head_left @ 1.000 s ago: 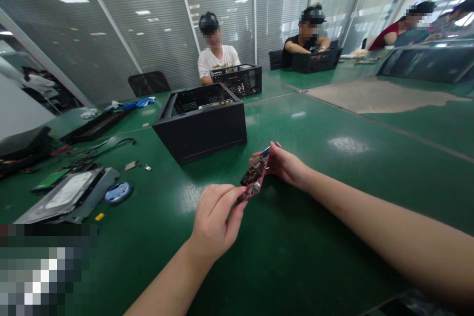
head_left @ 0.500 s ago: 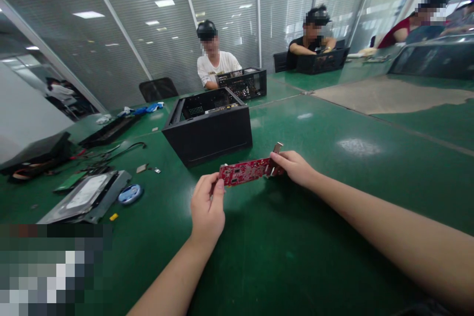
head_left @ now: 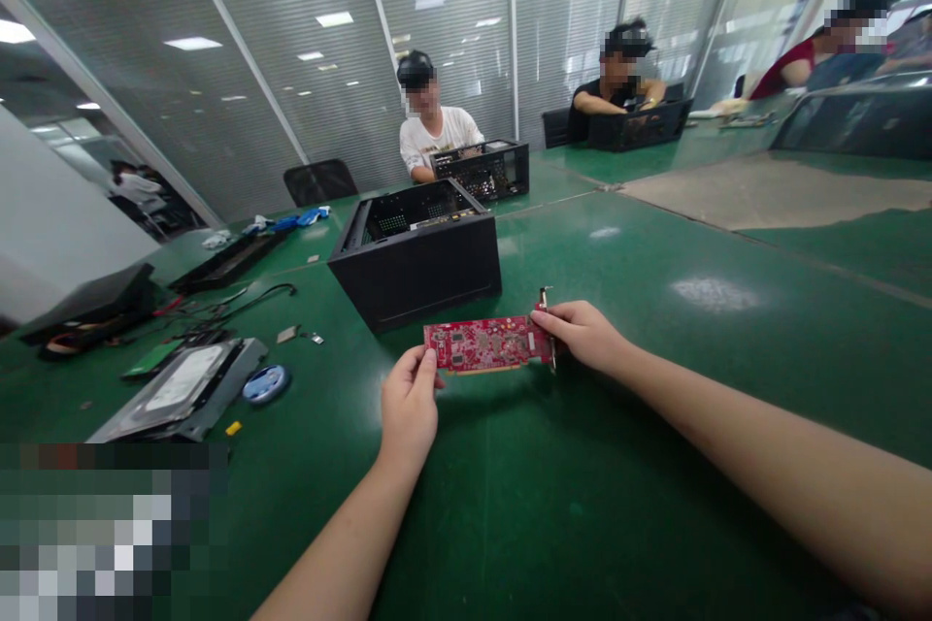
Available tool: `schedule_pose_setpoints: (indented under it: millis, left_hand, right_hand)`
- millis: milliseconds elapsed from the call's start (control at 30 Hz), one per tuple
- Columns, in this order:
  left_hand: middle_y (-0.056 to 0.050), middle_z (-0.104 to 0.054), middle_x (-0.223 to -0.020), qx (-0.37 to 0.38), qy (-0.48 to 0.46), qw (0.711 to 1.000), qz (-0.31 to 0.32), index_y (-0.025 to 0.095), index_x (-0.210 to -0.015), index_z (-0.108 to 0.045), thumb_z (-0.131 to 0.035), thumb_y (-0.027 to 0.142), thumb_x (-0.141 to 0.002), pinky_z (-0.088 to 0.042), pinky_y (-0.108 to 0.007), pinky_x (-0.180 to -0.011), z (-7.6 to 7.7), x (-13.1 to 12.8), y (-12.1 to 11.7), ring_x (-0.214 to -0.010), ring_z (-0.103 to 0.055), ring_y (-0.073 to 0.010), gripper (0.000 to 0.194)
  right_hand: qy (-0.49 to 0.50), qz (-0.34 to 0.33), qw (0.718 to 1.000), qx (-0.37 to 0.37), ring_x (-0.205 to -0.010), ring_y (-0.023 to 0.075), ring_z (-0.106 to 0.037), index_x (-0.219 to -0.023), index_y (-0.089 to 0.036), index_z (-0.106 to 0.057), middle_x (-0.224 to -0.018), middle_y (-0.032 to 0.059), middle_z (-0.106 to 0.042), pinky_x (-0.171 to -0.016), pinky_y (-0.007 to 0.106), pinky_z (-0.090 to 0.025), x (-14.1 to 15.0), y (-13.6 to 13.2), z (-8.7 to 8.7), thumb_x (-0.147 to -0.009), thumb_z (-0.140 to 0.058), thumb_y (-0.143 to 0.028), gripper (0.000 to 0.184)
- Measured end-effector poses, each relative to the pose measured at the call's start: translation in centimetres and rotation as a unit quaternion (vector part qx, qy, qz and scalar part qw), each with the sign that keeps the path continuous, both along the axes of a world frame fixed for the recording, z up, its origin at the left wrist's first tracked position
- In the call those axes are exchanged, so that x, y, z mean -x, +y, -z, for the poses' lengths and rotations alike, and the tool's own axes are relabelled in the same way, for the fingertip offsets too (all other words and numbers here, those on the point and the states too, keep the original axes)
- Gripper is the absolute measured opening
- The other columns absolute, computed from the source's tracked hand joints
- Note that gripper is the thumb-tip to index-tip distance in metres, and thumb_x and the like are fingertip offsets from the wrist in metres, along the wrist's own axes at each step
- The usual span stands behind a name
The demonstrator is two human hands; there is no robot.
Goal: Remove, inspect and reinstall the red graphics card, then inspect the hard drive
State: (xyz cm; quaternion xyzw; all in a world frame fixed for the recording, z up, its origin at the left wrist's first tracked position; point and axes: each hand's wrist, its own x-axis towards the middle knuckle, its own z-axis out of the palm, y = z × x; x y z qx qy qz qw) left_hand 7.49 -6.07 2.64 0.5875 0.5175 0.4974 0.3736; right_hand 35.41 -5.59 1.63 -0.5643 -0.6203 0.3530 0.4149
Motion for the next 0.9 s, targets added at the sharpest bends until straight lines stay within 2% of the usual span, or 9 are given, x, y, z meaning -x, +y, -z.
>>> schedule_pose_setpoints:
  millis: [100,333,633,900]
  left_hand:
    - [0.003,-0.057,-0.057,0.026,-0.031,0.999,0.005,0.018,-0.085,-0.066,-0.060,0.049,-0.086,-0.035,-0.022,-0.050,0.40,0.00,0.27,-0.053,-0.047,-0.0125,0.031]
    - [0.003,-0.055,-0.056,0.056,-0.084,0.995,0.007,0.019,-0.083,-0.064,-0.062,0.047,-0.084,-0.032,-0.021,-0.047,0.85,-0.24,0.66,-0.052,-0.047,-0.0119,0.028]
    - [0.002,-0.056,-0.057,0.076,-0.119,0.990,0.010,0.016,-0.080,-0.065,-0.068,0.049,-0.076,-0.033,-0.020,-0.046,0.44,-0.51,0.53,-0.052,-0.048,-0.0112,0.033]
    - [0.002,-0.057,-0.060,0.081,-0.132,0.988,0.016,0.015,-0.084,-0.065,-0.069,0.048,-0.077,-0.033,-0.020,-0.047,0.47,-0.46,0.45,-0.054,-0.050,-0.0114,0.034]
  right_hand:
    - [0.033,-0.012,0.999,0.016,-0.050,0.0132,-0.050,-0.071,-0.016,-0.064,-0.055,-0.0003,-0.055,-0.050,0.026,-0.035,0.05,-0.07,-0.01,-0.087,-0.052,-0.064,0.052]
    - [0.171,-0.031,0.982,0.069,-0.051,0.0146,-0.052,-0.067,-0.018,-0.059,-0.057,0.0012,-0.057,-0.053,0.028,-0.040,0.37,0.00,-0.02,-0.087,-0.054,-0.057,0.044]
    - [0.177,-0.021,0.981,0.076,-0.050,0.0138,-0.051,-0.062,-0.019,-0.056,-0.055,0.0005,-0.056,-0.052,0.028,-0.042,0.41,0.03,-0.15,-0.085,-0.056,-0.048,0.036]
    - [0.192,-0.031,0.976,0.100,-0.054,0.0148,-0.059,-0.072,-0.017,-0.062,-0.059,0.0002,-0.060,-0.054,0.028,-0.047,0.93,-0.34,-0.84,-0.080,-0.065,-0.046,0.030]
